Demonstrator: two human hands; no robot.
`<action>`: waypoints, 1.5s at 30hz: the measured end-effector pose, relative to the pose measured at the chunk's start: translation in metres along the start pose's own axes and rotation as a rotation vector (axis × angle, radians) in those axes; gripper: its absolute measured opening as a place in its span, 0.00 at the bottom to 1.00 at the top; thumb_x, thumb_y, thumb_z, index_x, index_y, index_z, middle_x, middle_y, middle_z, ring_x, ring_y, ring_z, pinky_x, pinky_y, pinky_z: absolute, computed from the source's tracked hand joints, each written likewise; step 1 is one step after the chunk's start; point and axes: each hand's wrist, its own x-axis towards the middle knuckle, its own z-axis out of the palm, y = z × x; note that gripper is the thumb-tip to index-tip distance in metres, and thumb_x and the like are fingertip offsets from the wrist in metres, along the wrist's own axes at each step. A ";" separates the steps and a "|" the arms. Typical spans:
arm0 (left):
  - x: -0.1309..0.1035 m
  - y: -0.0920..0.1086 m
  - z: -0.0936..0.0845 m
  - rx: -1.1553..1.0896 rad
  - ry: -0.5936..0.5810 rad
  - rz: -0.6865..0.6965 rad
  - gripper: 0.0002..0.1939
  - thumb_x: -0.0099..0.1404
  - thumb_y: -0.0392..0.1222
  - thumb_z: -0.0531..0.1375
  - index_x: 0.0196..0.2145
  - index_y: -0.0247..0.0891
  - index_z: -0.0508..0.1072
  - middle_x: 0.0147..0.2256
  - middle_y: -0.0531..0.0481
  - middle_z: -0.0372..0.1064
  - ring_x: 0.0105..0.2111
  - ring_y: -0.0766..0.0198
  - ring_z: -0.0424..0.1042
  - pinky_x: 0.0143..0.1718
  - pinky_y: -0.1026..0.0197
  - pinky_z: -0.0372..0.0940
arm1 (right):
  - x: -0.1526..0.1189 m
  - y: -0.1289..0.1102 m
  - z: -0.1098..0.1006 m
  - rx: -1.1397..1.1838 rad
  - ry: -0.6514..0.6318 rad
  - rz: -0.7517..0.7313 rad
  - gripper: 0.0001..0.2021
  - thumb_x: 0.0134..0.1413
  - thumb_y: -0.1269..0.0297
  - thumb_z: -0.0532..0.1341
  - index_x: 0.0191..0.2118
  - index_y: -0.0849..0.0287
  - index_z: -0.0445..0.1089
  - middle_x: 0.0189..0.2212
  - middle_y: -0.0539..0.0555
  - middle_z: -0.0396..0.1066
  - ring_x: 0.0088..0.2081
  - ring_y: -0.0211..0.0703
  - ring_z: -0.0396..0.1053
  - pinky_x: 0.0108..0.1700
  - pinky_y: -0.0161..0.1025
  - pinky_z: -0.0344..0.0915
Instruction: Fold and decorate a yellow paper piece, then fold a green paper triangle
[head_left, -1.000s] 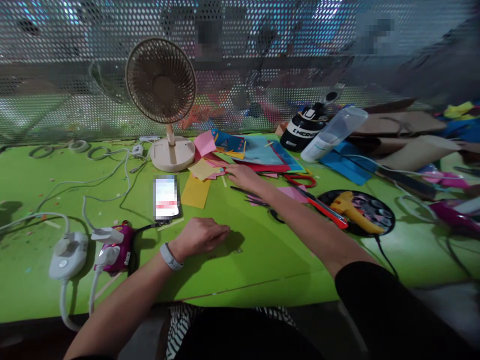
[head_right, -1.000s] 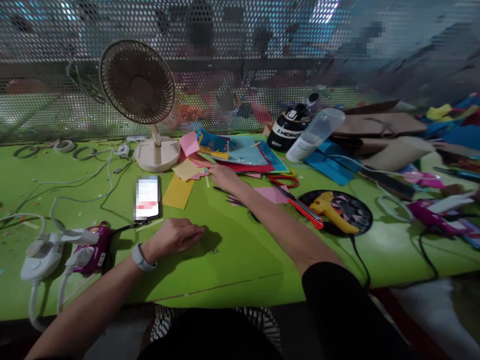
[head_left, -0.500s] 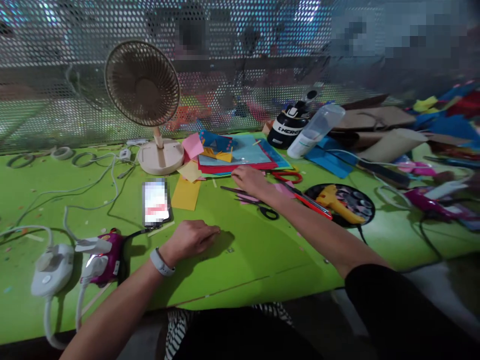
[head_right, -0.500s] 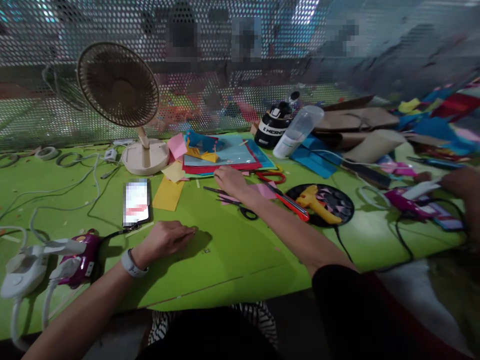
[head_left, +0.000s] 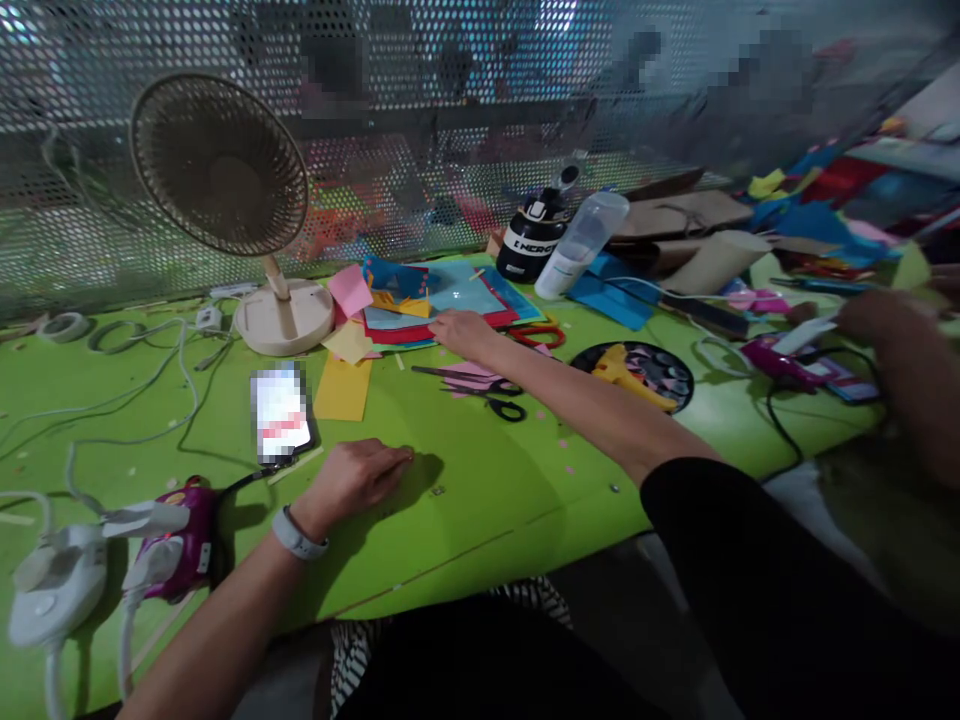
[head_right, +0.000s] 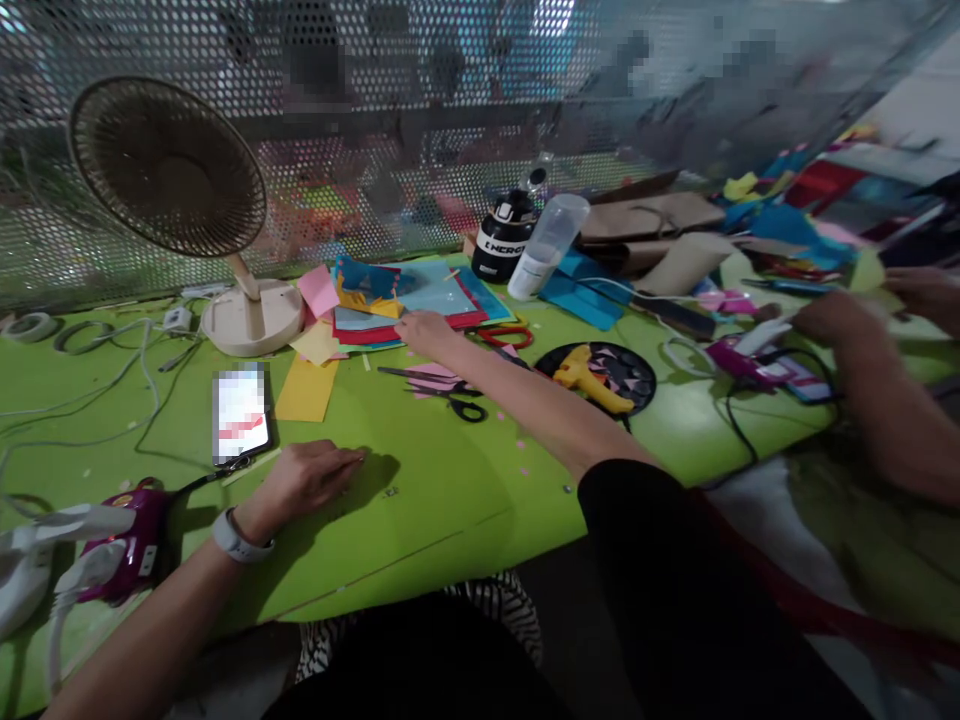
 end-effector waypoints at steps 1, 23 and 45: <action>0.000 0.000 0.000 -0.001 -0.002 -0.002 0.13 0.72 0.41 0.52 0.43 0.35 0.75 0.25 0.50 0.72 0.22 0.69 0.68 0.23 0.66 0.61 | 0.000 -0.001 0.000 -0.012 -0.008 -0.010 0.13 0.60 0.75 0.53 0.46 0.70 0.72 0.42 0.67 0.75 0.44 0.53 0.71 0.40 0.41 0.63; -0.001 0.003 0.000 0.000 -0.001 0.000 0.15 0.73 0.42 0.50 0.44 0.36 0.76 0.26 0.49 0.74 0.23 0.68 0.71 0.24 0.66 0.63 | 0.013 -0.010 0.007 0.009 0.097 0.210 0.20 0.64 0.63 0.48 0.49 0.69 0.71 0.41 0.70 0.75 0.43 0.56 0.72 0.42 0.46 0.64; 0.001 -0.010 -0.002 -0.405 0.114 -0.542 0.20 0.70 0.48 0.55 0.55 0.35 0.67 0.42 0.41 0.77 0.30 0.63 0.77 0.29 0.61 0.73 | -0.068 -0.024 -0.011 1.562 -0.223 0.535 0.06 0.48 0.74 0.55 0.24 0.59 0.64 0.16 0.49 0.67 0.16 0.31 0.61 0.20 0.29 0.62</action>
